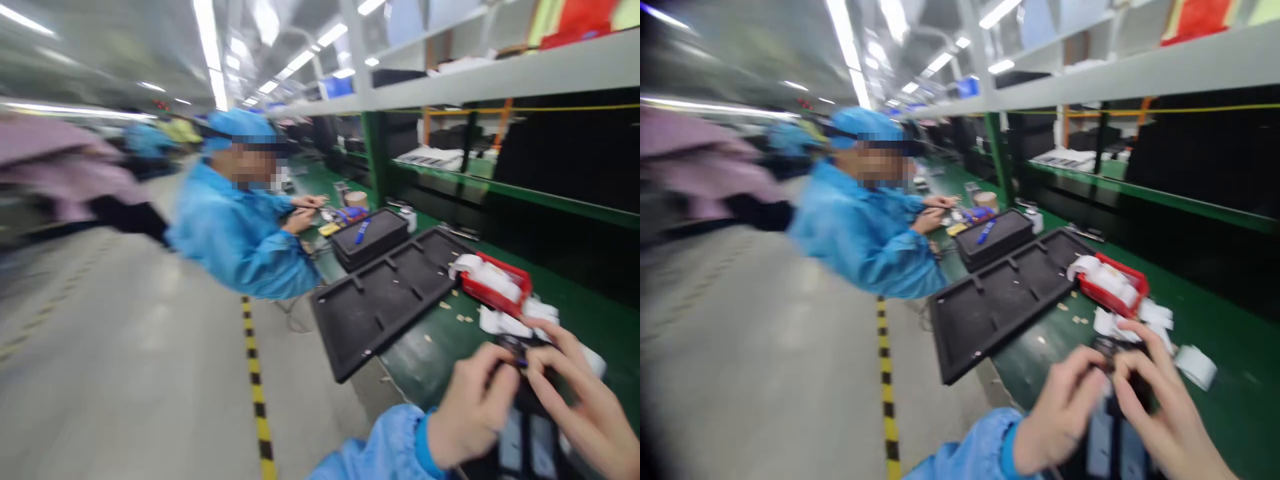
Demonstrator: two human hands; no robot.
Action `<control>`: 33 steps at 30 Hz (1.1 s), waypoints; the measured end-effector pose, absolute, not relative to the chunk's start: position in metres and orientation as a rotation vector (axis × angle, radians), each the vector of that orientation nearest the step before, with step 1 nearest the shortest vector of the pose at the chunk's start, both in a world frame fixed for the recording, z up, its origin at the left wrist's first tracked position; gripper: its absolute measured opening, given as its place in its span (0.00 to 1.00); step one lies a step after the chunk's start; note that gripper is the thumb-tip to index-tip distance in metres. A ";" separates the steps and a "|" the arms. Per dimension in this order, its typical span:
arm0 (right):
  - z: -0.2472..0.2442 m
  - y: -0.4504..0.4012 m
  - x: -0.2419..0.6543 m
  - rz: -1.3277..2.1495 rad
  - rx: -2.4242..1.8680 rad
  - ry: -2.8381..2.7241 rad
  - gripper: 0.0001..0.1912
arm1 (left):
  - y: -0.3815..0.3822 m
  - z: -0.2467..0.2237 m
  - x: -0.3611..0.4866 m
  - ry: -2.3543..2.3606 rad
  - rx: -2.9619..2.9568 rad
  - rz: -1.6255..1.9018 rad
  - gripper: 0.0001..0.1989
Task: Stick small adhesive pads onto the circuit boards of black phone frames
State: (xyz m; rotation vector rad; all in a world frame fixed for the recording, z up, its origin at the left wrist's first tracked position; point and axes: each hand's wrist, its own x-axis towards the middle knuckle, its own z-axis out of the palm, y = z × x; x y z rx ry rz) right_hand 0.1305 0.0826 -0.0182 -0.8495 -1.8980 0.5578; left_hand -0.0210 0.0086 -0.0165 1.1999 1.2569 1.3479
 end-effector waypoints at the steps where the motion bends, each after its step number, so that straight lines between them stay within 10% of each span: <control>1: -0.010 0.088 0.136 0.579 -0.898 -1.913 0.12 | 0.008 -0.019 -0.028 1.238 1.154 1.354 0.08; 15: 0.016 0.270 0.083 0.857 -1.201 -2.193 0.08 | 0.007 -0.035 -0.070 1.099 0.665 1.471 0.34; 33: 0.041 0.007 0.119 0.556 -1.177 -1.617 0.06 | 0.009 0.001 -0.018 1.080 1.085 1.628 0.13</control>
